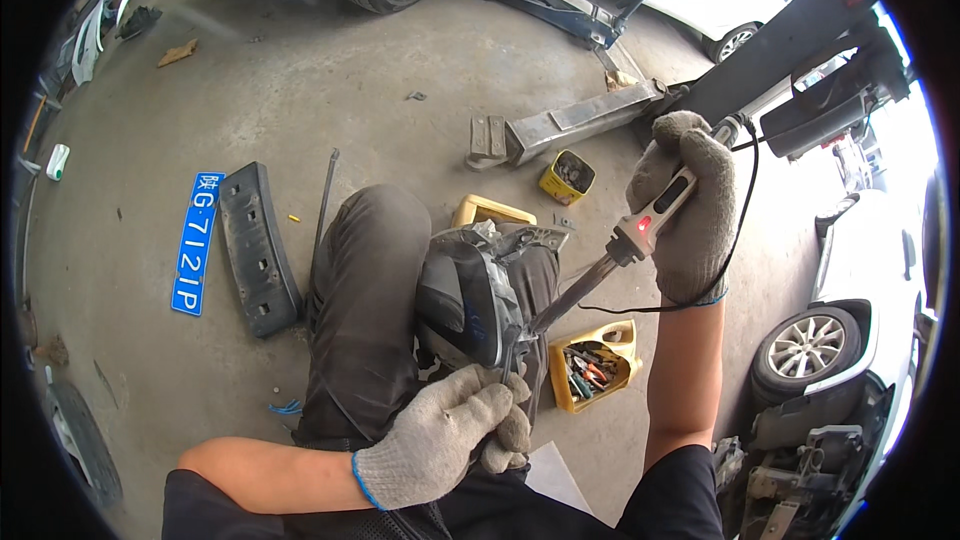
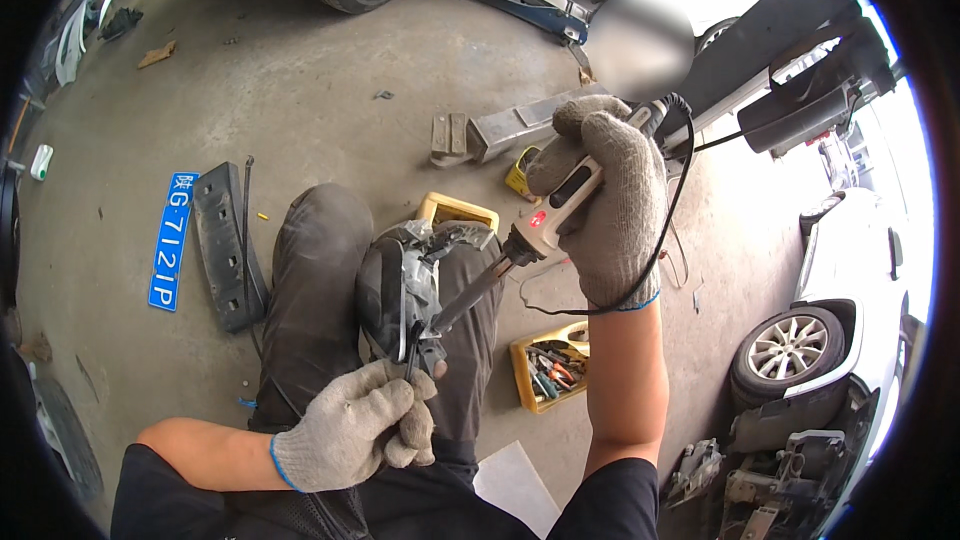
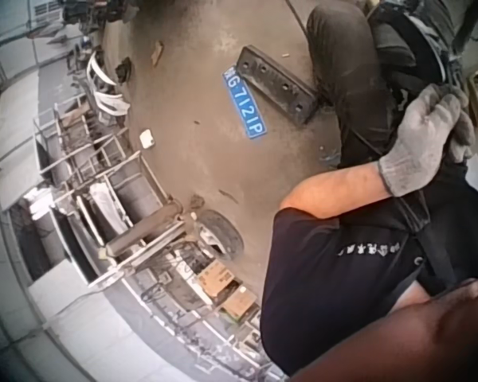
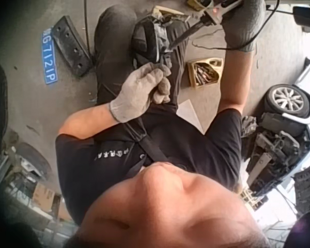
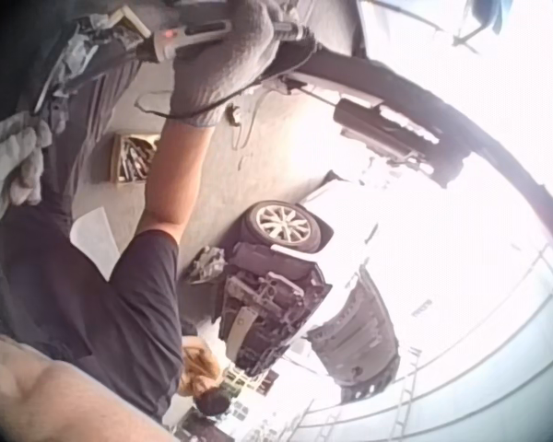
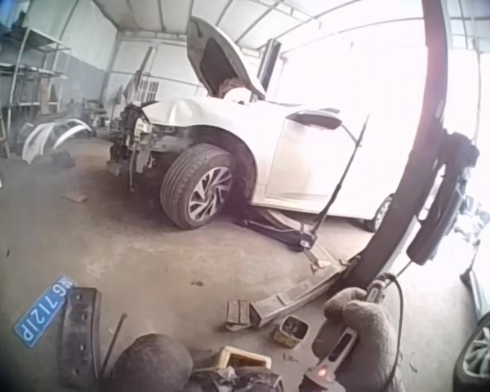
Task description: The person sits on the floor and uses a soldering iron to apply heat and solder to a car part held in their lap. They repeatedly apply the soldering iron to different areas of the part while feeding solder wire with their other hand.
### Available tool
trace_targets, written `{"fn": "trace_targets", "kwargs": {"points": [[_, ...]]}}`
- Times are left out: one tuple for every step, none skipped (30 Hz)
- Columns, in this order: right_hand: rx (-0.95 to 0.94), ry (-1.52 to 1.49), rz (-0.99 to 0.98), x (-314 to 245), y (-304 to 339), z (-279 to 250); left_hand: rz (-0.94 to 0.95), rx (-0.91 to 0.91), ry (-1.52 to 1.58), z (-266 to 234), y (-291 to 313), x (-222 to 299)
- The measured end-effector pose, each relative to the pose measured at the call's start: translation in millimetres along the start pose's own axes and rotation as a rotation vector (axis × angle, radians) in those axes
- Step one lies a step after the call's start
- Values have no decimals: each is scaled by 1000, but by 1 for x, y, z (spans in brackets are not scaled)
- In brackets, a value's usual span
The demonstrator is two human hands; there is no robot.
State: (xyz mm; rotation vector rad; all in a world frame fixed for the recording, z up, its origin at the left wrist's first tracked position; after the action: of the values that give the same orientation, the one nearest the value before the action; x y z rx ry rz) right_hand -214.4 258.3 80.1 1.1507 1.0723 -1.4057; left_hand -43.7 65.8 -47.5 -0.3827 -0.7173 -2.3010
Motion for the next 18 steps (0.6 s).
{"fn": "trace_targets", "kwargs": {"points": [[-23, 5, -20, -2, 1, 2, -2, 1, 8, 0, 0, 0], [-27, -22, -10, -4, 2, 4, 3, 1, 15, 0, 0, 0], [-19, -30, -16, -5, 2, 5, 8, 0, 22, 0, 0, 0], [-11, -39, -22, -6, 2, 5, 13, 0, 29, 0, 0, 0], [-2, -48, -27, -7, 3, 5, 8, 5, 33, 1, 0, -1], [-12, -56, -20, -9, 5, 10, 2, 9, 37, 1, -1, 0], [-21, -63, -14, -12, 7, 15, -4, 13, 41, 2, -1, 0], [-34, -73, -7, -13, 9, 19, -3, 15, 51, 2, 0, 1], [-41, -71, -4, -12, 9, 20, -1, 17, 61, 3, 2, 2], [-47, -69, -2, -11, 8, 21, 0, 18, 71, 3, 3, 2], [-50, -62, -2, -12, 7, 20, -30, 8, 71, 3, 4, 0], [-29, -29, -23, -14, 7, 16, -60, -3, 70, 2, 6, -3], [-8, 4, -44, -17, 6, 11, -90, -14, 70, 1, 8, -5], [10, 33, -63, -18, 6, 7, -89, -25, 61, 1, 10, -5], [7, 30, -66, -19, 7, 7, -89, -37, 52, 2, 12, -4], [5, 26, -70, -20, 8, 8, -88, -50, 43, 3, 14, -4], [0, 22, -73, -21, 9, 8, -74, -45, -14, 4, 14, -2], [-11, 23, -72, -20, 8, 7, -59, -41, -71, 6, 15, 2]]}}
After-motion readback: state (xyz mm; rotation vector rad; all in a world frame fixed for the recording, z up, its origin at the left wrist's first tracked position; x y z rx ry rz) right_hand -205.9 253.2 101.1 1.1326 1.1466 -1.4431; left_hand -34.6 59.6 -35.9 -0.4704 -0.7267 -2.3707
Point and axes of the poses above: each hand's wrist, its own y-axis away from the middle knuckle, its own z-axis out of the palm, x = y × z, the point moved 9 cm from there along -y, towards the middle knuckle, and after that the axes turned 11 degrees about z, right-handed, at the moved point
